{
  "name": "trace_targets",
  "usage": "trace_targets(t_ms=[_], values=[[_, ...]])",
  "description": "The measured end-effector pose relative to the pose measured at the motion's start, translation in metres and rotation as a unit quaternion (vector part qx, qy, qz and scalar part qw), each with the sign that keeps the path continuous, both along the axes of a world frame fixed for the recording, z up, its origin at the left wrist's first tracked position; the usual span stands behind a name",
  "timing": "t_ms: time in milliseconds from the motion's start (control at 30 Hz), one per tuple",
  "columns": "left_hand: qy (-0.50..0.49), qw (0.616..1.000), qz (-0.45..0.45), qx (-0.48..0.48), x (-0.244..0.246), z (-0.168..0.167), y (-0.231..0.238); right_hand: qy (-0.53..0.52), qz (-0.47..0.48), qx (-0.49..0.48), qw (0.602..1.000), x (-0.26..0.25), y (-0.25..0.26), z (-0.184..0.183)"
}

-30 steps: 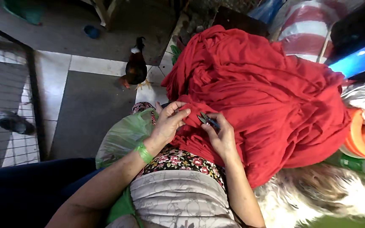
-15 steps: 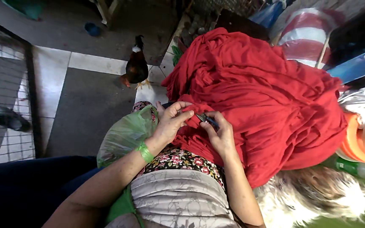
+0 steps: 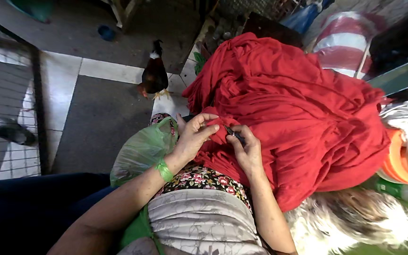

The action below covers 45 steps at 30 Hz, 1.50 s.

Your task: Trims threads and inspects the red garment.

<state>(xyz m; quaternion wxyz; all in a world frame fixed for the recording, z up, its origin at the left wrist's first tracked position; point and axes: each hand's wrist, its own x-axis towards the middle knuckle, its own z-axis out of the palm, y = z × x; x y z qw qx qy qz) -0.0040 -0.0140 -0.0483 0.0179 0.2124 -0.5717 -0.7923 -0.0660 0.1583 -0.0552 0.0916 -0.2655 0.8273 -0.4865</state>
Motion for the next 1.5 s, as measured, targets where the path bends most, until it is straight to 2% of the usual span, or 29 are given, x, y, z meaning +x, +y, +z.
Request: trace_targets(t_ms=[233, 367, 533, 967, 1167, 1500], values=[[0.004, 1.000, 0.011, -0.009, 0.001, 0.001, -0.001, -0.029, 0.006, 0.004, 1.000, 0.004, 0.005, -0.001], [0.039, 0.997, -0.004, -0.070, 0.002, -0.002, 0.000, -0.010, 0.000, -0.002, 1.000, 0.005, 0.002, -0.002], [0.047, 0.988, -0.024, -0.145, 0.004, 0.003, 0.001, 0.053, 0.011, -0.014, 0.998, 0.004, -0.002, -0.007], [0.046, 0.983, -0.040, -0.176, 0.004, 0.006, 0.001, 0.145, 0.010, 0.008, 0.989, 0.003, -0.003, -0.011], [0.048, 0.981, -0.046, -0.181, 0.004, 0.002, 0.001, 0.138, 0.007, 0.010, 0.990, 0.004, -0.002, -0.015], [0.042, 0.983, -0.057, -0.172, 0.005, 0.002, -0.002, 0.059, 0.028, 0.034, 0.997, 0.007, 0.007, -0.011]])
